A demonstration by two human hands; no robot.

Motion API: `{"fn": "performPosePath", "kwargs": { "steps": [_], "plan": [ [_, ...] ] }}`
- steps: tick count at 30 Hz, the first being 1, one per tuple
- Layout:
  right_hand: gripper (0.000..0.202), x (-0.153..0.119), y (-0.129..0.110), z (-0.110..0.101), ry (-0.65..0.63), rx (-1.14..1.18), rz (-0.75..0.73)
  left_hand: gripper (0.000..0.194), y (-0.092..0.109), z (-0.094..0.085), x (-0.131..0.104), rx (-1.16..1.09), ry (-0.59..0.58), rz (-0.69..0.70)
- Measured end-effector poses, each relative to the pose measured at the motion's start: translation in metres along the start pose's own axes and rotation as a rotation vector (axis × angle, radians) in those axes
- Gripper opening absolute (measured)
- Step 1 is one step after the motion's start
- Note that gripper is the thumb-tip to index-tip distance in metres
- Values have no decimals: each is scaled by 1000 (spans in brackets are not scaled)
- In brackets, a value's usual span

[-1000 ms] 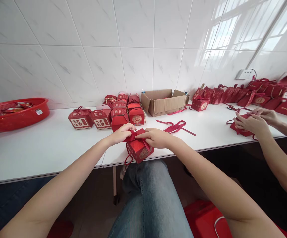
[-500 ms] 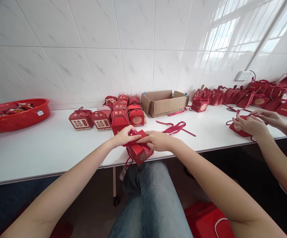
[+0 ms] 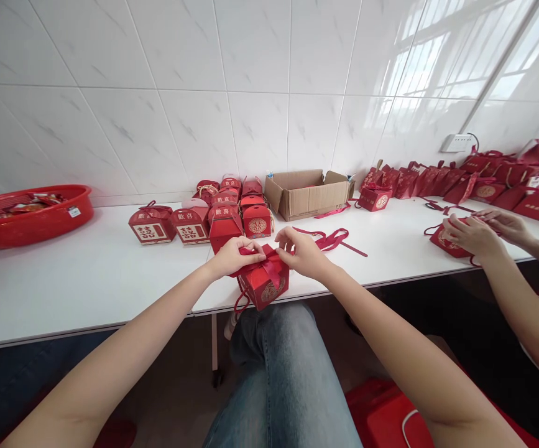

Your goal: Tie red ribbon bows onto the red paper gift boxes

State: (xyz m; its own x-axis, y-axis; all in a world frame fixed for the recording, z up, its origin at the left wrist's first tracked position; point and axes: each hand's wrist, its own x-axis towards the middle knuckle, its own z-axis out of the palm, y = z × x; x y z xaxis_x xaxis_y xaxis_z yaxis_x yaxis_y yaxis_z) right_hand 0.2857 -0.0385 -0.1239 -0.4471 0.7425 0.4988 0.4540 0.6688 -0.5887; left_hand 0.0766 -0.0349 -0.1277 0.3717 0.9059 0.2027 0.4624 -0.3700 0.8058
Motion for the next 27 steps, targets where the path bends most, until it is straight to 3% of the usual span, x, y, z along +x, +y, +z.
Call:
{"fn": "performPosePath", "kwargs": {
  "steps": [5,10,15,20,27],
  "plan": [
    [16,-11,-6,1,147,-69,-69,35,1,1,1,-24,-7,-14],
    [45,-40,-6,-1,-51,-188,-358,37,0,2,1,-89,6,-48],
    [15,-53,2,16,73,-279,-417,34,1,2,1,-56,-22,-18],
    [14,-52,-2,22,157,-284,-471,31,3,2,0,39,4,7],
    [17,-59,-10,18,131,-368,-534,39,1,7,1,28,86,-22]
  ]
}}
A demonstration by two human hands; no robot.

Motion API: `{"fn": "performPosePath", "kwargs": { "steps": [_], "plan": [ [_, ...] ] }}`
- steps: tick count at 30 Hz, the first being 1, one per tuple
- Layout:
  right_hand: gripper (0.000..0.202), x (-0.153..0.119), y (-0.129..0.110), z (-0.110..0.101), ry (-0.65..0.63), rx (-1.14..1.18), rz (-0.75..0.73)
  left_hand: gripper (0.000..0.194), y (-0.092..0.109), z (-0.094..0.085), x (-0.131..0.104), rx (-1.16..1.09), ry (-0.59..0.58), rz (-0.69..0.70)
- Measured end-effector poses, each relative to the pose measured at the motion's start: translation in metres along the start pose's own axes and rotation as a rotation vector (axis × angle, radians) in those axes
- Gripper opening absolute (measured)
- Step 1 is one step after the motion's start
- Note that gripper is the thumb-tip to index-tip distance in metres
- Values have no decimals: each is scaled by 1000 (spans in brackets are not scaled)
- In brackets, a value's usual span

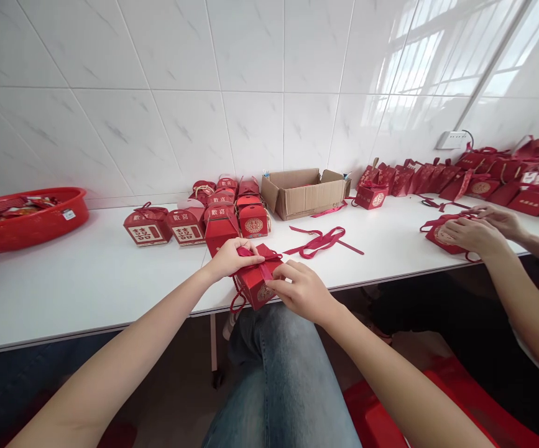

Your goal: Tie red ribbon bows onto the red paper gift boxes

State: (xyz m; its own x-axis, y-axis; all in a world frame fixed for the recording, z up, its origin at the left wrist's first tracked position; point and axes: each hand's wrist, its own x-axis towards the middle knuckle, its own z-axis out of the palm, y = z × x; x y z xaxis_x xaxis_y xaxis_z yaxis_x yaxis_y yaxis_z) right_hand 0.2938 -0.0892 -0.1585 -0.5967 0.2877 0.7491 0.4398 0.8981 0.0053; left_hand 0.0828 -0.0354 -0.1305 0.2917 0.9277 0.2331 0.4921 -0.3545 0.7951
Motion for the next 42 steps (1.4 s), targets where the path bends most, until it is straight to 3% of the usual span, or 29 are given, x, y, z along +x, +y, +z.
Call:
{"fn": "performPosePath", "kwargs": {
  "steps": [8,13,16,19,22,25,28,32,42],
  "plan": [
    [13,-5,4,-8,-61,34,17,42,-2,0,0,-66,-10,-53],
    [24,17,-4,-15,-75,39,70,37,-2,-3,0,-105,-85,17],
    [20,41,-18,-5,-158,6,59,34,0,-5,2,-108,-145,23],
    [17,58,-34,16,-264,-84,153,36,2,-7,5,-86,-162,3],
    [27,62,-43,40,-184,-203,235,40,2,-7,7,-72,-177,-4],
    [36,60,-44,55,-18,-231,227,42,2,-7,6,-92,-167,-35],
    [39,61,-40,61,57,-335,187,40,3,-8,5,-97,-155,-68],
    [38,64,-39,61,45,-485,160,35,2,-9,4,-125,-146,-81],
    [22,46,-43,38,-100,-243,188,41,-10,-2,3,-136,19,-50]
  ]
}}
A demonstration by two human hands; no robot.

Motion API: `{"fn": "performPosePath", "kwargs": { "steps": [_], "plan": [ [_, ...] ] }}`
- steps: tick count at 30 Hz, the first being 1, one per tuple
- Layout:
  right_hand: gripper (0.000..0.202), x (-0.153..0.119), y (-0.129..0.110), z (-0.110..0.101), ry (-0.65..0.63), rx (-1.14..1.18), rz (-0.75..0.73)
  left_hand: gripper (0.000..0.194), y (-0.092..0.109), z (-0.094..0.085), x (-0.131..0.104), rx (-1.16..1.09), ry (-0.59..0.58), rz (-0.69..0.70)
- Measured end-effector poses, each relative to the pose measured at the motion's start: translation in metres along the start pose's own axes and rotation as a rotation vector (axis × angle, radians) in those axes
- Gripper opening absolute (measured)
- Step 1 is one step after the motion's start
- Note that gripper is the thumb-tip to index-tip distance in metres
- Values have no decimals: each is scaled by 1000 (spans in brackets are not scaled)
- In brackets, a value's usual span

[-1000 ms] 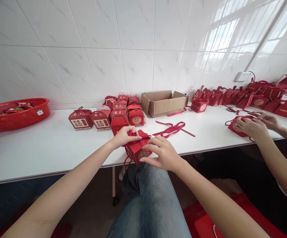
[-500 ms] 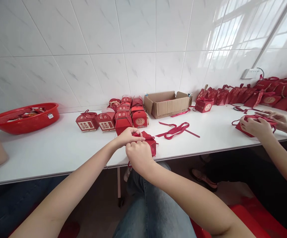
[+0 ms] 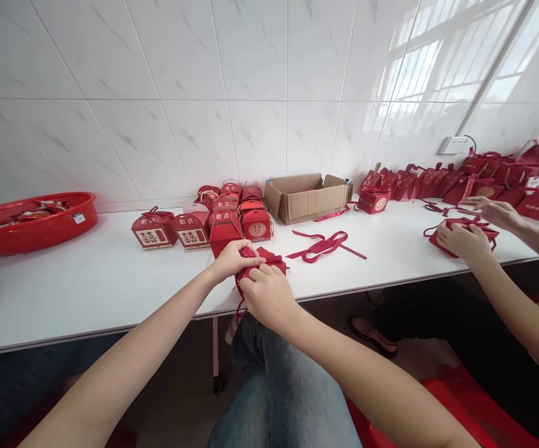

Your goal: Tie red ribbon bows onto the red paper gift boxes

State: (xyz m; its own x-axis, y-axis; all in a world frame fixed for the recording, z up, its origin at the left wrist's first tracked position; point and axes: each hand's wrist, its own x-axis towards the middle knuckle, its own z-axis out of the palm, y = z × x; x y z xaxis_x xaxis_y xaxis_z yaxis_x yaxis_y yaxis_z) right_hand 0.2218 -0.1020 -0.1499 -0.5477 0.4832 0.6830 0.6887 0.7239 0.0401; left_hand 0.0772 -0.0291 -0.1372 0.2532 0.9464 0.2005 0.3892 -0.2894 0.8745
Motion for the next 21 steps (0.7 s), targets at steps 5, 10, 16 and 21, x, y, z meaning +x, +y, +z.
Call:
{"fn": "performPosePath", "kwargs": {
  "steps": [5,10,16,21],
  "plan": [
    [15,1,28,-12,85,219,118,38,0,0,-2,57,39,0],
    [22,8,71,-19,-172,406,351,39,7,-1,-4,57,-39,-31],
    [21,12,83,-22,-257,479,327,39,9,-2,-6,33,-90,-27],
    [18,17,87,-27,-385,622,413,37,5,-1,-9,54,-87,23]
  ]
}}
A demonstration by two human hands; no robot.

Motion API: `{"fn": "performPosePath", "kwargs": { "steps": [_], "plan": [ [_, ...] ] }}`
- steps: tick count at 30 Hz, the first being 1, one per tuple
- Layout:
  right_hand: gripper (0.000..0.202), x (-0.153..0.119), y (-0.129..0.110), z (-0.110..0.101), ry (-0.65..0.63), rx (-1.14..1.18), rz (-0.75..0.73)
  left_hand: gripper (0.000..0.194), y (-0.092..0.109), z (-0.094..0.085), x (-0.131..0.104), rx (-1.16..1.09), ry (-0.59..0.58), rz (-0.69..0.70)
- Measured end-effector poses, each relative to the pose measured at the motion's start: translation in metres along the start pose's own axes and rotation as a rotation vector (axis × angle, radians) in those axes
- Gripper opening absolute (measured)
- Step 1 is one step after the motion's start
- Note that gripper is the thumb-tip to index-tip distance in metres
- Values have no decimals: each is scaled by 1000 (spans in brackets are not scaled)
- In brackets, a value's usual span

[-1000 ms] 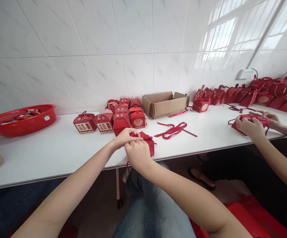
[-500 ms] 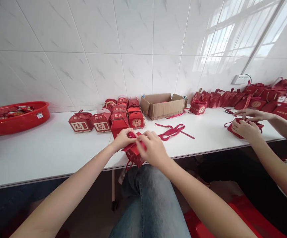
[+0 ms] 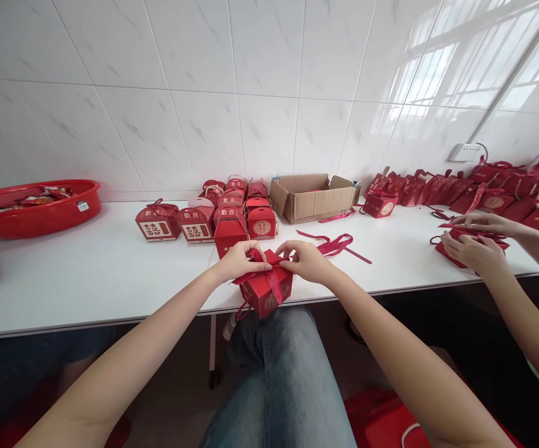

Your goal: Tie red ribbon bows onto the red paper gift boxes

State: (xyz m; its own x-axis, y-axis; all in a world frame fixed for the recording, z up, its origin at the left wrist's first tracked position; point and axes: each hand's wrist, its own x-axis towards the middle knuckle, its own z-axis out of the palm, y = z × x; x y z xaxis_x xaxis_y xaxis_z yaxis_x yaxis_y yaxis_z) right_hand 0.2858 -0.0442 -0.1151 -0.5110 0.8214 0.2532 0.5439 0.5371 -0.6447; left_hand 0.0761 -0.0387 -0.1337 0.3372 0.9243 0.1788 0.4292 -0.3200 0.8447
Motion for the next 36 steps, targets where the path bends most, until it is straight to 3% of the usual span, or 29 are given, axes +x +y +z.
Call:
{"fn": "performPosePath", "kwargs": {
  "steps": [3,6,9,12,19,23,29,36],
  "plan": [
    [25,0,0,-5,-103,60,11,35,0,1,-2,-12,16,6],
    [27,1,2,-7,-111,3,-6,36,0,2,-3,-20,24,-11],
    [24,1,1,-10,-95,-85,69,39,-1,3,-2,-6,32,-10],
    [25,3,-3,-13,-166,-106,161,39,-2,5,-1,-13,25,-1],
    [29,13,-6,-17,-355,66,255,37,-3,5,-2,-6,21,13],
    [44,16,-7,-19,-456,115,291,37,-3,3,-2,1,15,26],
    [58,16,-8,-3,-251,117,308,38,-3,4,-2,-50,18,68],
    [61,15,-1,25,22,-2,226,48,-1,5,-2,-280,27,-7]
  ]
}}
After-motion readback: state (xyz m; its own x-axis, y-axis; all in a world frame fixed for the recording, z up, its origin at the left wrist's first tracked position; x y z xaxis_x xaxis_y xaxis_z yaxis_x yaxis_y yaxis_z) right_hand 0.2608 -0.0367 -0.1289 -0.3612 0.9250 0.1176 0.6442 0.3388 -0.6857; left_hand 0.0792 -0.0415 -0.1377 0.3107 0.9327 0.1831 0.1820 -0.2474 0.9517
